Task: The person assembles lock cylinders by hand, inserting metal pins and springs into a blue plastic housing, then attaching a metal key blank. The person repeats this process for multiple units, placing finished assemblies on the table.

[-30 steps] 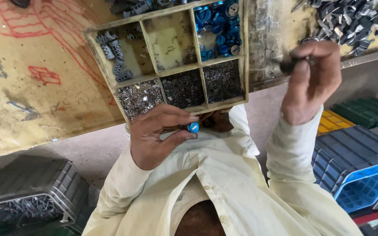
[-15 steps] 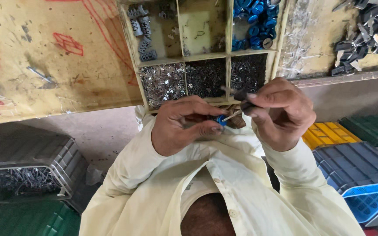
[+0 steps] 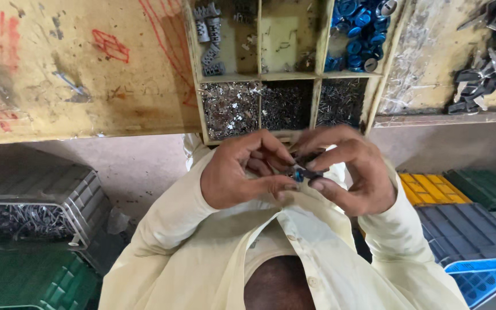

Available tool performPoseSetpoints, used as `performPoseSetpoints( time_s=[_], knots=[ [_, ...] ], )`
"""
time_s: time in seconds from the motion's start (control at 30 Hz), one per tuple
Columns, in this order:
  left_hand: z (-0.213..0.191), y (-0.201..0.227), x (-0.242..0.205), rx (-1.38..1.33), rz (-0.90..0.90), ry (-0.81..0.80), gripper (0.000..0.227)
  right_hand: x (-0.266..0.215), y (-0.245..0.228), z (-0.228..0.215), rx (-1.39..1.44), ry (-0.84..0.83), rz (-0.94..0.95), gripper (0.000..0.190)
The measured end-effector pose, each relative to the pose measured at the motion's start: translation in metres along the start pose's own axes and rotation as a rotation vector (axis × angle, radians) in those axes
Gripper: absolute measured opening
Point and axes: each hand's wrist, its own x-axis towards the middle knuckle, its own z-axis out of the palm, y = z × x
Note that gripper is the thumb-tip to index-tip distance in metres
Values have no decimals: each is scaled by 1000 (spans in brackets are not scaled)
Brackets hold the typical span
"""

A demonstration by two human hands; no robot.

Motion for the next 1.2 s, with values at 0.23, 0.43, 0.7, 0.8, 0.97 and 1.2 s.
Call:
performPoseSetpoints(
  time_s=[0.23, 0.43, 0.7, 0.8, 0.97, 1.2],
  knots=[
    [-20, 32, -17, 1310, 337, 455, 24, -34, 26, -57, -512, 577, 112, 19],
    [-18, 24, -14, 1406, 336, 648, 12, -24, 24, -66, -1409, 386, 116, 14],
    [-19, 28, -24, 894, 284, 550, 15, 48, 3, 21, -1175, -45, -49, 19],
    [-25, 19, -27, 745, 170, 529, 15, 57, -3, 26, -1125, -85, -16, 19],
    [-33, 5, -25, -35, 136, 300, 16, 44, -7, 10, -900, -2, 58, 22],
    [-7, 15, -12, 555, 248, 423, 15, 22, 8, 16, -382, 171, 348, 16]
  ],
)
